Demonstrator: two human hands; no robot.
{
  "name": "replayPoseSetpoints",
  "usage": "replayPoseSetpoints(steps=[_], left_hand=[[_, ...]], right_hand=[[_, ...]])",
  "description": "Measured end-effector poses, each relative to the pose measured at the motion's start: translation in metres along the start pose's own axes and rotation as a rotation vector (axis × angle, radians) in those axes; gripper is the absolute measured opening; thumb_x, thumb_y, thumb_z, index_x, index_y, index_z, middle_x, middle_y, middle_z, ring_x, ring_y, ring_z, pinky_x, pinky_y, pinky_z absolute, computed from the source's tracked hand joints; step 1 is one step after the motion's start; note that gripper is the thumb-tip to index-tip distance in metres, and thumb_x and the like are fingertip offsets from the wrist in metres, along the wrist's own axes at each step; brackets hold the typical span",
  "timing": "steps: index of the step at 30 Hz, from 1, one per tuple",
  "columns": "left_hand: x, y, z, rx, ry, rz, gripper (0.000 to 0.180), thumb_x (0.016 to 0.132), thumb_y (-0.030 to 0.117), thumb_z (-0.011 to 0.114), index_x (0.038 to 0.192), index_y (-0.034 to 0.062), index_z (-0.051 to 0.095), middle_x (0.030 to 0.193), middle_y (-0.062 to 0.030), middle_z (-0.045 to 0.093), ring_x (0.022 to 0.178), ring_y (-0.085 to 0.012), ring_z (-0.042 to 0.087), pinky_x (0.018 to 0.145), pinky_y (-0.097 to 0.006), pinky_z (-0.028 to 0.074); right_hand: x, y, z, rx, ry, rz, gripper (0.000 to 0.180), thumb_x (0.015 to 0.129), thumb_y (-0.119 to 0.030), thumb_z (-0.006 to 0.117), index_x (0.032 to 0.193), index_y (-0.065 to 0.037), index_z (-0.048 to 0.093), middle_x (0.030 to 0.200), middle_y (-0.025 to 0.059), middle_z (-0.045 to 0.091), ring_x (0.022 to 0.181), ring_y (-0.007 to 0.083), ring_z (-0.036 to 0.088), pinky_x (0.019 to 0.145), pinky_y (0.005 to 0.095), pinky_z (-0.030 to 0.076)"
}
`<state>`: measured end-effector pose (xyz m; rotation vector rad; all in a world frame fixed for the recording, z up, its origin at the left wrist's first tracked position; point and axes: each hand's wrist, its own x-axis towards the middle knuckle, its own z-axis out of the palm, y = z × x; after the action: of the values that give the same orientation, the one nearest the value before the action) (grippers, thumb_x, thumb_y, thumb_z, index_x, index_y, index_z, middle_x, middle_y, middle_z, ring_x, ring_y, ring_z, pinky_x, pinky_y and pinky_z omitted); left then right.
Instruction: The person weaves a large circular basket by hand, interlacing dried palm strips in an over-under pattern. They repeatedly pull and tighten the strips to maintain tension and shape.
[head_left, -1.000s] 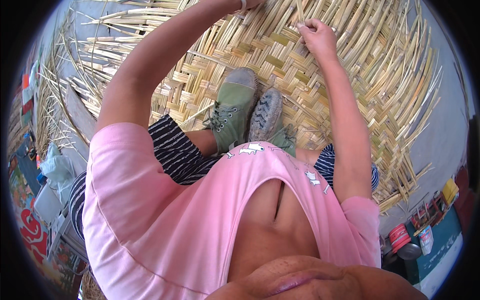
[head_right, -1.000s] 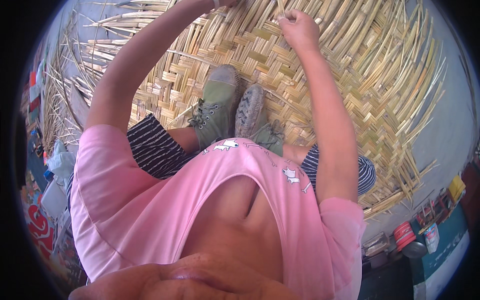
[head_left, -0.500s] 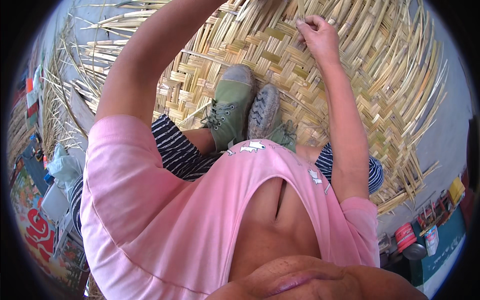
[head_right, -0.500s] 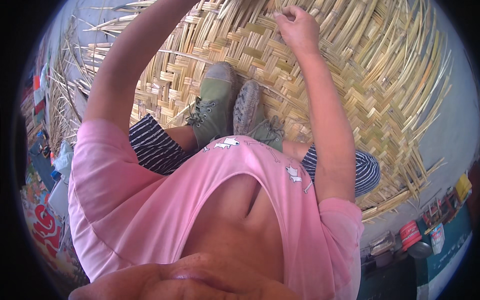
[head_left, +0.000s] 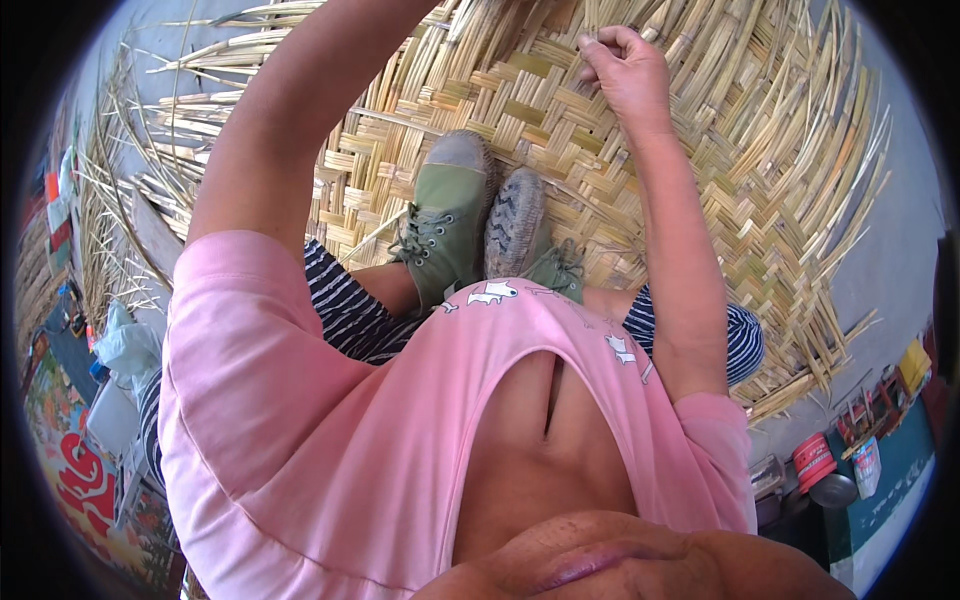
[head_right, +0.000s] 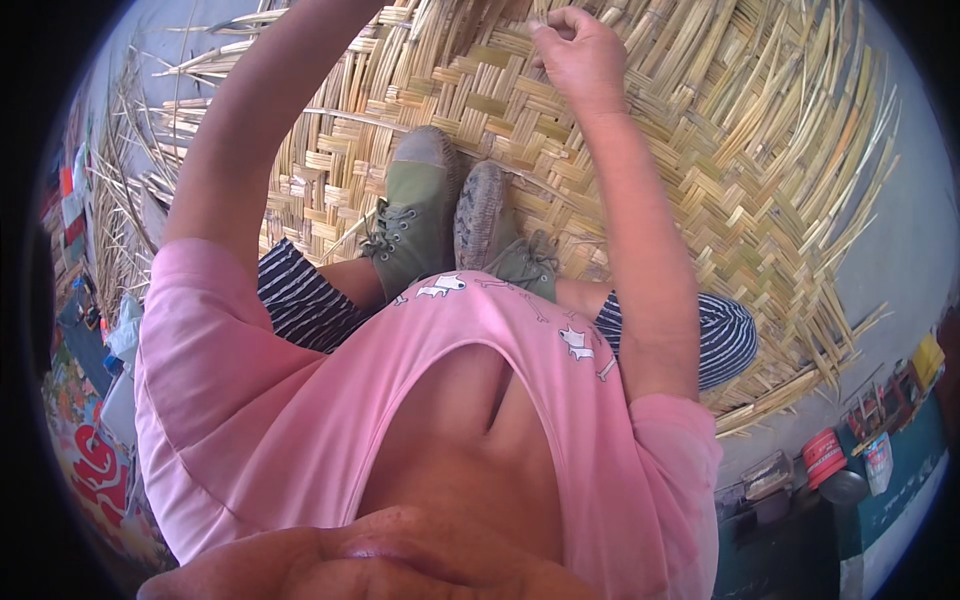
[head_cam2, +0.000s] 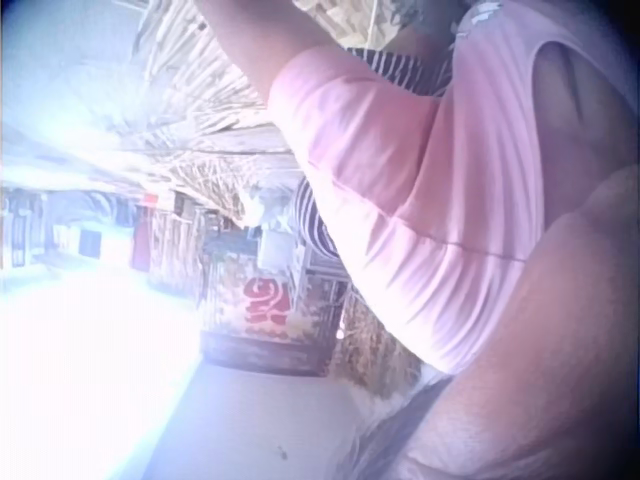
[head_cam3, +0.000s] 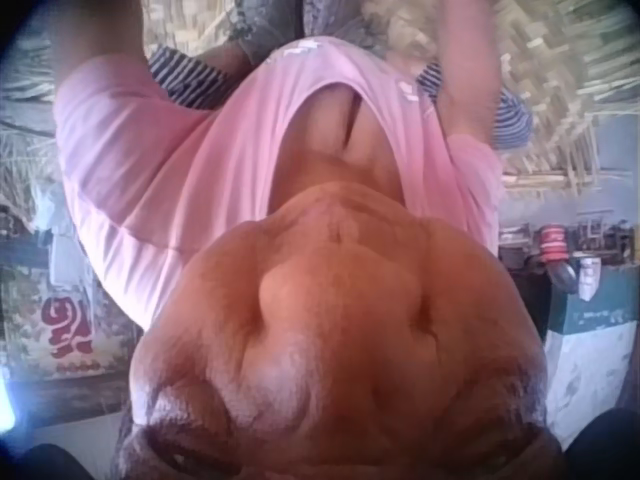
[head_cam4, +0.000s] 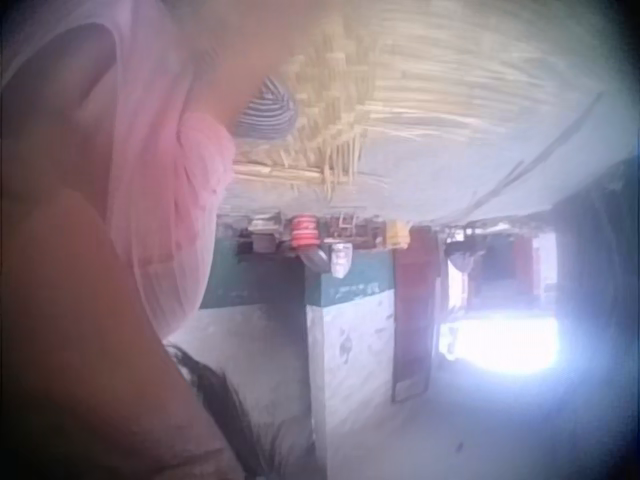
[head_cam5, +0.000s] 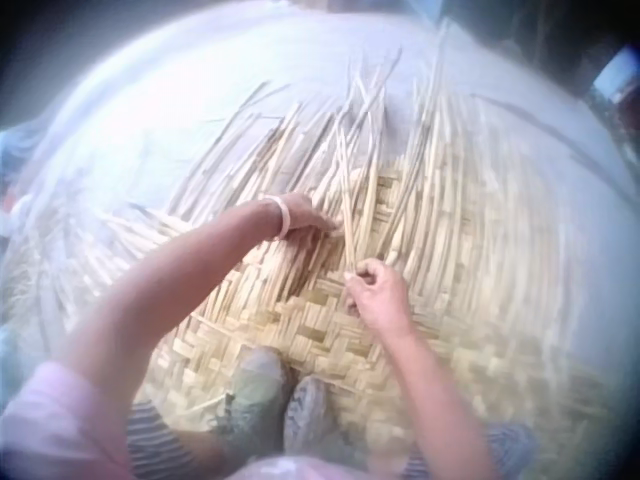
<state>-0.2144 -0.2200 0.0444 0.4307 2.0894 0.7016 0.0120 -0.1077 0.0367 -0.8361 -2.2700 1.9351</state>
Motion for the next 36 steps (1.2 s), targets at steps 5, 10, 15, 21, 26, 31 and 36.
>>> replayPoseSetpoints(steps=[5, 10, 15, 21, 26, 31, 36], left_hand=[[-0.017, 0.007, 0.008, -0.243, 0.038, 0.018, 0.035, 0.082, 0.035, 0.086, 0.088, 0.0017, 0.078, 0.082, -0.0129, 0.075, 0.065, -0.0213, 0.07, 0.056, -0.036, 0.053], [-0.006, -0.011, 0.012, -0.566, -0.144, 0.05, 0.033, 0.084, 0.026, 0.085, 0.097, -0.0019, 0.076, 0.089, -0.0162, 0.076, 0.072, -0.0253, 0.074, 0.061, -0.039, 0.058], [-0.007, -0.004, 0.015, -0.59, -0.188, 0.048, 0.037, 0.084, 0.021, 0.085, 0.107, -0.0061, 0.073, 0.09, -0.0174, 0.077, 0.077, -0.0276, 0.076, 0.066, -0.041, 0.063], [-0.015, -0.005, 0.017, -0.469, -0.091, 0.101, 0.036, 0.083, 0.022, 0.084, 0.104, -0.007, 0.075, 0.089, -0.0172, 0.077, 0.076, -0.0258, 0.075, 0.066, -0.04, 0.061], [-0.018, -0.014, 0.017, -0.494, -0.136, 0.092, 0.029, 0.086, 0.022, 0.081, 0.096, -0.0049, 0.077, 0.086, -0.0154, 0.077, 0.071, -0.0232, 0.074, 0.062, -0.036, 0.058], [-0.025, -0.006, 0.026, -0.682, -0.151, 0.021, 0.024, 0.087, 0.014, 0.08, 0.101, -0.0051, 0.075, 0.087, -0.0142, 0.077, 0.067, -0.0217, 0.073, 0.062, -0.037, 0.059], [-0.015, -0.006, 0.031, -0.494, -0.12, 0.195, 0.028, 0.083, 0.012, 0.082, 0.104, -0.0036, 0.074, 0.086, -0.0141, 0.075, 0.069, -0.0232, 0.072, 0.062, -0.039, 0.059]], right_hand=[[0.002, 0.004, -0.002, 0.034, 0.02, -0.002, 0.019, 0.095, -0.019, 0.075, 0.102, -0.001, 0.07, 0.081, 0.0014, 0.07, 0.068, 0.008, 0.067, 0.06, 0.0241, 0.052], [0.002, 0.003, 0.0, 0.084, 0.026, -0.004, 0.018, 0.095, -0.018, 0.075, 0.101, -0.002, 0.07, 0.083, 0.0023, 0.071, 0.068, 0.0093, 0.067, 0.061, 0.0246, 0.052], [0.016, 0.02, 0.004, 0.219, 0.027, 0.024, 0.016, 0.095, -0.016, 0.074, 0.099, -0.002, 0.07, 0.083, 0.0031, 0.071, 0.068, 0.0105, 0.068, 0.06, 0.0245, 0.052], [0.028, 0.03, 0.013, 0.273, 0.081, 0.071, 0.018, 0.095, -0.016, 0.073, 0.102, 0.0, 0.067, 0.082, 0.0056, 0.071, 0.067, 0.0127, 0.069, 0.058, 0.0246, 0.053], [0.031, 0.036, 0.021, 0.225, 0.111, 0.05, 0.021, 0.095, -0.016, 0.072, 0.104, 0.002, 0.066, 0.083, 0.0082, 0.071, 0.071, 0.0167, 0.072, 0.06, 0.0271, 0.056], [0.028, 0.04, 0.02, 0.291, 0.108, 0.012, 0.02, 0.096, -0.016, 0.072, 0.102, 0.002, 0.065, 0.085, 0.0081, 0.071, 0.069, 0.0164, 0.072, 0.059, 0.0278, 0.055], [0.024, 0.039, 0.015, 0.322, 0.085, -0.006, 0.018, 0.096, -0.016, 0.072, 0.099, 0.0, 0.064, 0.083, 0.0072, 0.07, 0.068, 0.0156, 0.071, 0.059, 0.0277, 0.055]])
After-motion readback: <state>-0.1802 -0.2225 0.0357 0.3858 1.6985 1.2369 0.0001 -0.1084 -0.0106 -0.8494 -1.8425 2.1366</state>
